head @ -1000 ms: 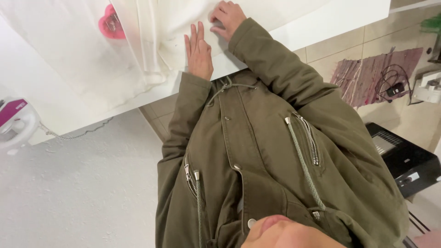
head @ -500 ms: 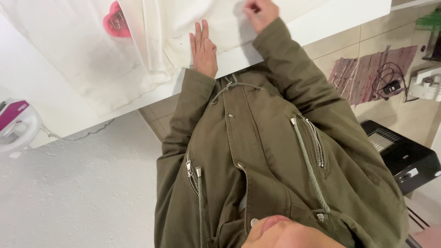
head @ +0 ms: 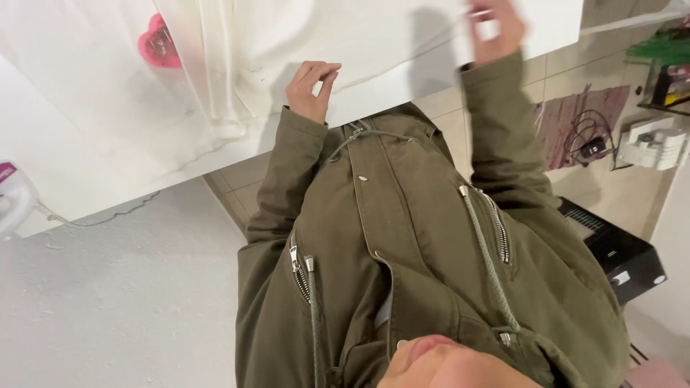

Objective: The recorder pins a piece of white fabric and then irons it on a table.

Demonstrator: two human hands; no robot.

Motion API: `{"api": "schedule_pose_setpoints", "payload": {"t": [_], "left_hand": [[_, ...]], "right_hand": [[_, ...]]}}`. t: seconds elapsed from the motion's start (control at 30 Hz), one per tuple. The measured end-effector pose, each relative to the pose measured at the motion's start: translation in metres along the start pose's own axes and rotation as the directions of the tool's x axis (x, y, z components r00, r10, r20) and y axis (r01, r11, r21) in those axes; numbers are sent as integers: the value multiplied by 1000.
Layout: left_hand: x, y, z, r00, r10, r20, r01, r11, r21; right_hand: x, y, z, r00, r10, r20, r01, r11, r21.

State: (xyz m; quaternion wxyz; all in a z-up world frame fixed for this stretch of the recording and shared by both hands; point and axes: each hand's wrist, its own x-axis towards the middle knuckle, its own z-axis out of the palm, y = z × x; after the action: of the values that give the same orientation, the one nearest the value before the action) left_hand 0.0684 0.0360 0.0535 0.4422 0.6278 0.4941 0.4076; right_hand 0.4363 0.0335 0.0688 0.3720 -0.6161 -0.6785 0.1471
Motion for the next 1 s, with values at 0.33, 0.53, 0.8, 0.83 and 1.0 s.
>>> {"api": "schedule_pose_setpoints", "payload": {"t": [0.33,0.53,0.8,0.83,1.0], "left_hand": [[-16,-17,36,979,-165,-122,154,983,-95],[-22,-23,29,974,-133,-184,129,991,-36],[-13,-49,14,959,-105,-262,159,968,196],[-12,-53,13,961,-103,-258,157,968,198],[-14,-61,15,986,153,64,-160,771,617]], "right_hand": [[7,-80,129,795,-351,495,257,934,250],[13,-81,146,746,-397,535,296,917,267],[24,-53,195,782,-332,528,307,942,137],[25,-48,199,785,-329,525,305,943,135],[21,-44,210,833,-308,460,333,943,29]]}}
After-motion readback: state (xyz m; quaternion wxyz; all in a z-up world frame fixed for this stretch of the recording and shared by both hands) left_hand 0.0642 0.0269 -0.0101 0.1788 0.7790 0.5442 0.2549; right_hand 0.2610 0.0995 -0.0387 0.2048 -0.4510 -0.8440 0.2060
